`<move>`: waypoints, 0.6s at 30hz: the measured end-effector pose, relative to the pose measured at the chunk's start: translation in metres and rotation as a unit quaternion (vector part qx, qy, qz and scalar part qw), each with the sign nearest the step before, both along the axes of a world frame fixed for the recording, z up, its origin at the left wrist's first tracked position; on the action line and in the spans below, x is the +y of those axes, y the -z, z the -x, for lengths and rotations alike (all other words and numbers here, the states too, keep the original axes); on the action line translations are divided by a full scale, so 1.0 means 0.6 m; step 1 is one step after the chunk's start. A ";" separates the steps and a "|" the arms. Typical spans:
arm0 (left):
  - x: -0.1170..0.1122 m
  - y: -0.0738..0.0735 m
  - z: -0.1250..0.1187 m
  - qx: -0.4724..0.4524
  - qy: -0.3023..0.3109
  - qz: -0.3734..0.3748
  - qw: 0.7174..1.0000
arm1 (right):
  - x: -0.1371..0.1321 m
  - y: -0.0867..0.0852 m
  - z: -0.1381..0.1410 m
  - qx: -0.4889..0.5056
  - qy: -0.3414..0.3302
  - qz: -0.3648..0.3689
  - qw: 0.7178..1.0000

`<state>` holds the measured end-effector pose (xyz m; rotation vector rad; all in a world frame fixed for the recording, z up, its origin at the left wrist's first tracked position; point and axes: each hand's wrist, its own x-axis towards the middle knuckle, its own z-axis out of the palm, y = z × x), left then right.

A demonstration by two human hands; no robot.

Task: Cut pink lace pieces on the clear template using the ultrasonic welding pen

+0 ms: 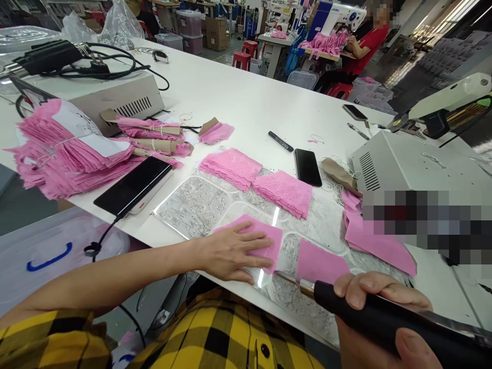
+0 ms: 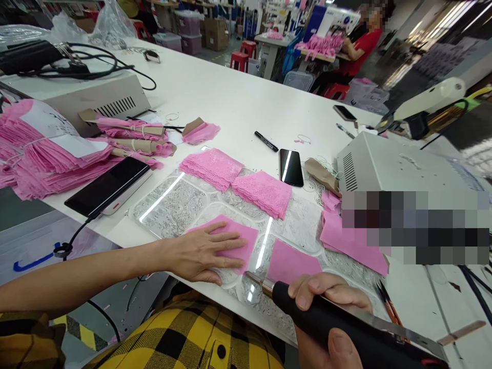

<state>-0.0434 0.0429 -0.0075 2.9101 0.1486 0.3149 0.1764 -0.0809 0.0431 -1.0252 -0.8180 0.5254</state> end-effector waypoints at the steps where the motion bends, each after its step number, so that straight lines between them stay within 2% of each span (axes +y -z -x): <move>1: 0.000 0.000 0.000 0.000 0.000 -0.001 1.000 | 0.001 0.000 0.000 -0.001 -0.002 0.001 1.000; 12: 0.002 0.002 -0.002 0.008 -0.001 -0.005 1.000 | 0.003 0.002 -0.002 -0.005 -0.040 -0.011 0.999; 15: 0.002 -0.026 0.001 -0.032 -0.001 0.024 0.999 | 0.006 0.002 -0.006 -0.004 -0.054 -0.033 0.998; 18: -0.018 -0.083 0.020 -0.107 -0.004 0.123 0.987 | 0.010 0.002 -0.015 -0.004 -0.058 -0.060 0.996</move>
